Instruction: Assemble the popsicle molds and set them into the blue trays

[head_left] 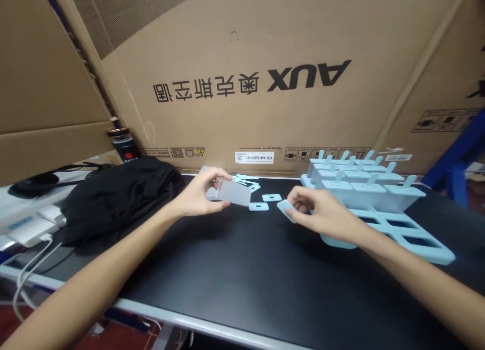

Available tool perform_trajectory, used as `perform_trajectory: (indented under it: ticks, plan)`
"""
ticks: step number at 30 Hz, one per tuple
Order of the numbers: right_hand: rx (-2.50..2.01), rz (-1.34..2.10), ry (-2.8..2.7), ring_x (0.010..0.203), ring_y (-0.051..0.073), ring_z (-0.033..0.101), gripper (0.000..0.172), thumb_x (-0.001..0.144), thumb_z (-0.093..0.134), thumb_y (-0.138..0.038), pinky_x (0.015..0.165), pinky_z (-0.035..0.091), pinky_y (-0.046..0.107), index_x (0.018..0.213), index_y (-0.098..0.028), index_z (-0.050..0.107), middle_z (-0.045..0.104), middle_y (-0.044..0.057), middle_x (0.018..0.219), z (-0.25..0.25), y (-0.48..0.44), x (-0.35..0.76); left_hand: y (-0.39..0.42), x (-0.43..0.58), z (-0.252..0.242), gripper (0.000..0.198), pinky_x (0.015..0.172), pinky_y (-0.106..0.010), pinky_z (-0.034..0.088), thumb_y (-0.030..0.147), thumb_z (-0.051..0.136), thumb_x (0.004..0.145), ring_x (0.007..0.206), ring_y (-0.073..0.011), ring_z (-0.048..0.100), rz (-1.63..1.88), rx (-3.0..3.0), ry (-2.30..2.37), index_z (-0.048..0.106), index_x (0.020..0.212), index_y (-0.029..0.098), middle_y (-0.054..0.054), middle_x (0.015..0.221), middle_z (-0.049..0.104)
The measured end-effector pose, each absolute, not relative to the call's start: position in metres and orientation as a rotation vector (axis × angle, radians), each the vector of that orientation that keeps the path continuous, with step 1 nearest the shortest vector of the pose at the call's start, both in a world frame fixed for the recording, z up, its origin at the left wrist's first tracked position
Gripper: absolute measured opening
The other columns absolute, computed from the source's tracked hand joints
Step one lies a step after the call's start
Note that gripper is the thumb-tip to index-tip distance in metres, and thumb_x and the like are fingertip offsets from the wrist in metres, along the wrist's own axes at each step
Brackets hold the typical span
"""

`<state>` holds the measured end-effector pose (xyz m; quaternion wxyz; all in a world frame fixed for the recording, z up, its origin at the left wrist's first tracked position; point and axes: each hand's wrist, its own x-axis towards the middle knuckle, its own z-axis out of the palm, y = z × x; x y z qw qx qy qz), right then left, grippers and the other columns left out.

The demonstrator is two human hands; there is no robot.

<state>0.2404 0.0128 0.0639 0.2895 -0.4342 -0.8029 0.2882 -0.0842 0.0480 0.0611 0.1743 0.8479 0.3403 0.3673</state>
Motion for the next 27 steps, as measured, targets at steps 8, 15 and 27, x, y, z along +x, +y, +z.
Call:
perform_trajectory:
  ticks: [8,15,27]
  plan:
    - [-0.898,1.247,-1.776,0.065,0.012,0.053,0.032,0.081,0.072,-0.048,0.059,0.045,0.024,0.082,-0.018,0.061,0.059,0.001,0.073,0.068,-0.010,0.215,0.017,-0.011,0.039,0.061,0.084,-0.035,0.052,0.026,0.083,0.069,0.099,-0.0210,0.060,1.174,2.085,0.488,0.056,0.123,0.020,-0.012,0.120,0.059]
    - [-0.813,1.263,-1.643,0.063,0.010,0.055,0.026,0.082,0.074,-0.042,0.062,0.048,0.024,0.083,-0.017,0.064,0.060,0.001,0.075,0.068,-0.010,0.218,0.018,0.005,0.034,0.068,0.103,-0.044,0.049,0.023,0.082,0.073,0.121,-0.0259,0.058,1.287,1.953,0.318,0.045,0.130,0.024,-0.012,0.127,0.058]
    - [-0.874,1.179,-1.515,0.071,0.013,0.057,0.037,0.073,0.081,-0.044,0.061,0.052,0.026,0.090,-0.017,0.063,0.062,0.004,0.084,0.065,-0.015,0.204,0.026,-0.001,0.017,0.051,0.106,-0.046,0.046,0.030,0.076,0.080,0.123,-0.0259,0.057,1.306,2.293,0.427,0.046,0.120,0.024,-0.013,0.130,0.058]
